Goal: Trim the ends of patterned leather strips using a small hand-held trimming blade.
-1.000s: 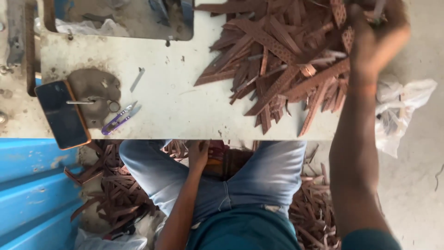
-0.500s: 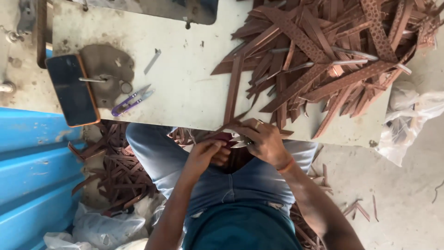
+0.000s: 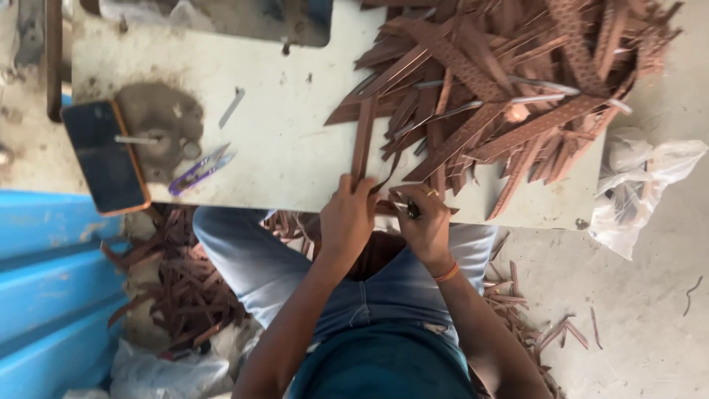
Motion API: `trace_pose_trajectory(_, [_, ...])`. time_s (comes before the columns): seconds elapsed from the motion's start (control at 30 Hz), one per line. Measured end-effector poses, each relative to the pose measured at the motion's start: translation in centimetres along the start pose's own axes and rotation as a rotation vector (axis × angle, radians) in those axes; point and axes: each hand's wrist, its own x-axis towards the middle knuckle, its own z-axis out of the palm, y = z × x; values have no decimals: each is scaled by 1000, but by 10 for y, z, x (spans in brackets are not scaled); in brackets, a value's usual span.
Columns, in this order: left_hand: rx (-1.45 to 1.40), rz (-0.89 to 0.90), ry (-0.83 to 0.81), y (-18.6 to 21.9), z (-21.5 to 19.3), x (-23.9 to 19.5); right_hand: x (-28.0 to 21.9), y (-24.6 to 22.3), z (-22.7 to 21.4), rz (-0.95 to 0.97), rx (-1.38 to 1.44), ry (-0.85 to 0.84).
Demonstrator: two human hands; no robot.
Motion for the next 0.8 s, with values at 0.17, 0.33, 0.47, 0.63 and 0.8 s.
trace_pose_trajectory(0.17, [22,1,-17,-15,15,-5,6,3,-1,-45,84,-44])
trace_pose_trajectory(0.33, [-66,91,144,-25,17,-13,17,-5,1,158,58,-36])
trace_pose_trajectory(0.47, [-76,141,168,-17,13,-24,29,-31,0,410,50,-214])
trace_pose_trajectory(0.63, [-102,-1,164,-5,10,-19,21,-21,11,-195,50,-97])
trace_pose_trajectory(0.8, [-137,-59,174,-13,4,-11,13,-1,2,-300,226,-229])
